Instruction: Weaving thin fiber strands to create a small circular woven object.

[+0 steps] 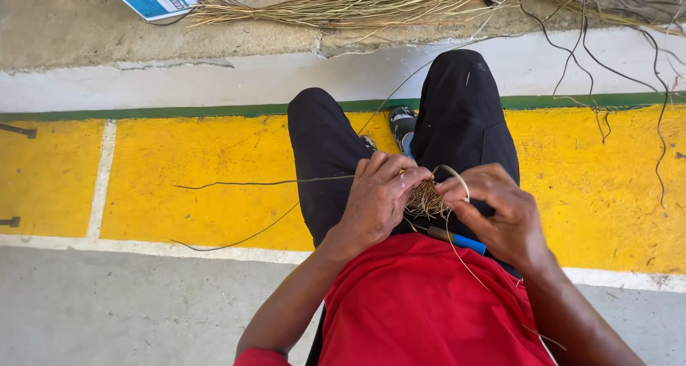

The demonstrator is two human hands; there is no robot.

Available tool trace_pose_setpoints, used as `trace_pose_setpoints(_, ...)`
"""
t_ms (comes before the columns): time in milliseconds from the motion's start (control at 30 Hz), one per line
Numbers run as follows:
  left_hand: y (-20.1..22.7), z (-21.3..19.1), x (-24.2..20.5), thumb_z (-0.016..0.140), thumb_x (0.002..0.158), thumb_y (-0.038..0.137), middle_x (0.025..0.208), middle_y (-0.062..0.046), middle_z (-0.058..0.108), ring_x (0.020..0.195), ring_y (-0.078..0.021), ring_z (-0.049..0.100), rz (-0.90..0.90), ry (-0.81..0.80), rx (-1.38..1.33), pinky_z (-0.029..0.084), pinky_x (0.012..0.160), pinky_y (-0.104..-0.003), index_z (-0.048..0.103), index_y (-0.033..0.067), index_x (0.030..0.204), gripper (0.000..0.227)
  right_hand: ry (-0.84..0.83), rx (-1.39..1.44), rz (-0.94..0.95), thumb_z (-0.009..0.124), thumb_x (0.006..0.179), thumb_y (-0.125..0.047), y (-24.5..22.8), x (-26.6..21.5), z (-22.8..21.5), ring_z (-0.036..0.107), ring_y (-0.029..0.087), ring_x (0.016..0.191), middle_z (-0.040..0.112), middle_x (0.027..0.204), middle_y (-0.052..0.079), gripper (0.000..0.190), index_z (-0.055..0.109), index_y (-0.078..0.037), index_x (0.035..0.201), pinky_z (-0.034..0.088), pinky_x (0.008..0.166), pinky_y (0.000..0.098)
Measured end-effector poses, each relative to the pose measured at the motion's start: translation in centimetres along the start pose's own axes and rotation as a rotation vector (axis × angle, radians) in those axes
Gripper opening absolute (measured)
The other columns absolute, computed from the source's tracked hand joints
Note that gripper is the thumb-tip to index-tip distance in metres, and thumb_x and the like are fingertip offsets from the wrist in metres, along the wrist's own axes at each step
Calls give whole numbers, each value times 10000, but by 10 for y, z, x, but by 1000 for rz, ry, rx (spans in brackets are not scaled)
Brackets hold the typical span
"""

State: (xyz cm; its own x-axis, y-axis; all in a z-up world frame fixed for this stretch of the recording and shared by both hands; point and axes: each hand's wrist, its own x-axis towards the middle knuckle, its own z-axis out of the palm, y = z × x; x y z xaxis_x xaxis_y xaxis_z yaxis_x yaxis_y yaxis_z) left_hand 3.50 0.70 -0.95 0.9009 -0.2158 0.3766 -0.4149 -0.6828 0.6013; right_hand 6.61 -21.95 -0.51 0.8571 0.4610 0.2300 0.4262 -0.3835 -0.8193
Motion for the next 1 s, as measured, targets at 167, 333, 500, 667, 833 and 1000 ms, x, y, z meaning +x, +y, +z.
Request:
trace_pose_setpoints(167, -2, 3, 0, 687, 868, -4, 1111, 20, 634, 1041, -194, 550, 20, 16, 9, 395, 907, -364, 722, 145, 1210, 375, 131, 35, -237, 805, 838, -34, 1, 0, 5, 670, 172, 1018, 761, 1015, 2, 207, 712, -104, 1008, 527, 929, 307)
trace_pose_setpoints(333, -6, 7, -4, 699, 885, 0, 1114, 28, 642, 1039, -188, 549, 25, 27, -8, 401, 913, -359, 721, 154, 1224, 373, 137, 11, -262, 807, 841, -12, 3, 5, 7, 670, 179, 1032, 760, 1036, 2, 218, 712, -104, 1014, 533, 948, 318)
trace_pose_setpoints(500, -5, 7, -4, 706, 876, -10, 1136, 28, 668, 1042, -190, 558, 28, 36, -9, 404, 904, -359, 721, 159, 1242, 403, 155, -107, -354, 821, 826, -15, 12, 7, 13, 664, 182, 1048, 755, 1070, 15, 238, 709, -95, 1020, 521, 945, 343)
trace_pose_setpoints(667, -8, 14, -8, 744, 882, 33, 1151, 27, 696, 1060, -179, 581, 59, 70, 21, 424, 922, -346, 732, 166, 1228, 371, 168, -335, -377, 901, 799, -83, 34, 13, 24, 599, 209, 926, 649, 971, 50, 219, 736, -124, 938, 498, 760, 358)
trace_pose_setpoints(833, -2, 6, -10, 755, 895, 52, 1166, 43, 742, 1003, -174, 587, 57, 89, -13, 416, 890, -337, 739, 173, 1212, 339, -157, 76, -143, 781, 845, -116, 36, 47, -3, 680, 165, 942, 717, 1005, 28, 226, 742, -106, 1067, 582, 801, 313)
trace_pose_setpoints(1000, -1, 6, -9, 739, 887, 45, 1164, 55, 754, 974, -182, 578, 63, 109, 3, 410, 874, -335, 744, 177, 1215, 354, -330, 259, -153, 688, 954, -124, 42, 69, 0, 692, 145, 903, 720, 981, 35, 163, 723, -63, 1101, 572, 795, 292)
